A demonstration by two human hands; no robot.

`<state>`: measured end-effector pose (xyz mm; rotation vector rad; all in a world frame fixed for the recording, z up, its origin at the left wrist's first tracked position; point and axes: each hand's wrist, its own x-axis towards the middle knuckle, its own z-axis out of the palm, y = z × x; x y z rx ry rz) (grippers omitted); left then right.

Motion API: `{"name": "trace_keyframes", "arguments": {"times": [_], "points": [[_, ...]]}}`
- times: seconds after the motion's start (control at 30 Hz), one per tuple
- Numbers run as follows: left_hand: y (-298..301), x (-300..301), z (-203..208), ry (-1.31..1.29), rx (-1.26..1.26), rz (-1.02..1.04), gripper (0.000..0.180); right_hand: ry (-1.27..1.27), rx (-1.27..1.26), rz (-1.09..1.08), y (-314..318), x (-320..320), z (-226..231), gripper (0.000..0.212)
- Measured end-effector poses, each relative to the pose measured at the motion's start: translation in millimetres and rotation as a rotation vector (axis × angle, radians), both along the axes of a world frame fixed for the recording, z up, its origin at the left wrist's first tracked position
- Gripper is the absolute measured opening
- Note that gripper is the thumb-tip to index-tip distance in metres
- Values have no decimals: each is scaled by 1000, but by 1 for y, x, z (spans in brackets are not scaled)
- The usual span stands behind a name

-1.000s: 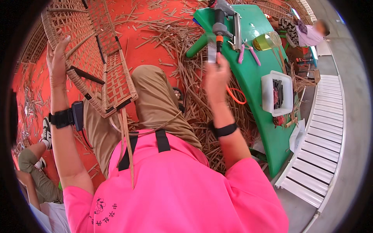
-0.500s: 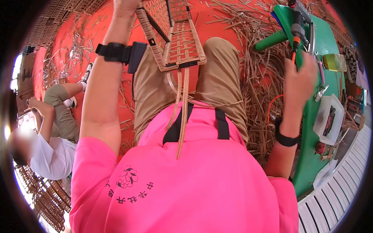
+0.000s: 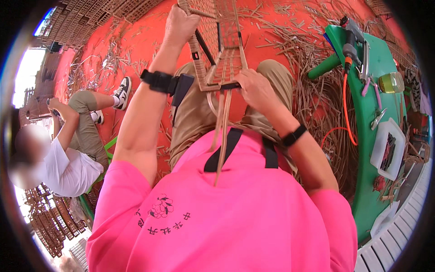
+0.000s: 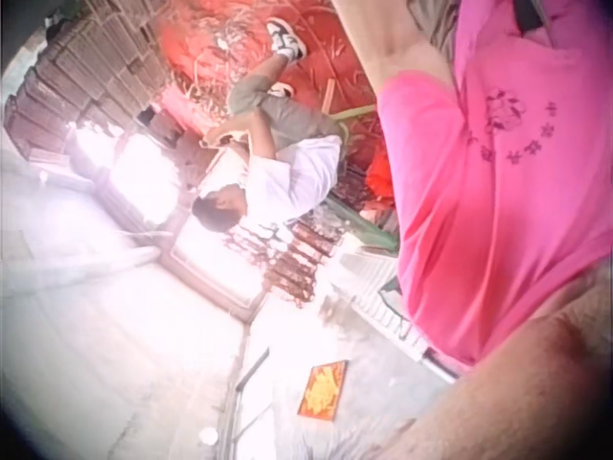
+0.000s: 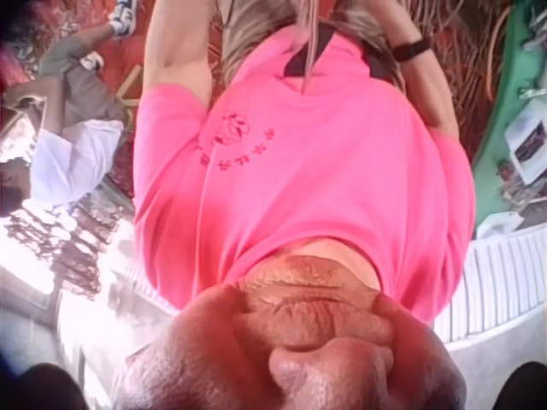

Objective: Using a pneumatic stapler and cutters to attach and finish bamboo strips on a wicker chair frame.

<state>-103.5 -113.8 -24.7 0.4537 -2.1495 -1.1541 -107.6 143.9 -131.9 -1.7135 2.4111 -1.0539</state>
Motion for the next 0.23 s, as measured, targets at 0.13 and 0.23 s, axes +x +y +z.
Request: {"name": "trace_keyframes", "arguments": {"times": [0.13, 0.23], "points": [[-19, 16, 36, -370, -211, 59, 31, -47, 28, 18, 19, 34, 82, 23], [-17, 14, 61, -499, -11, 3, 33, -230, -77, 50, 22, 36, 123, 26]]}}
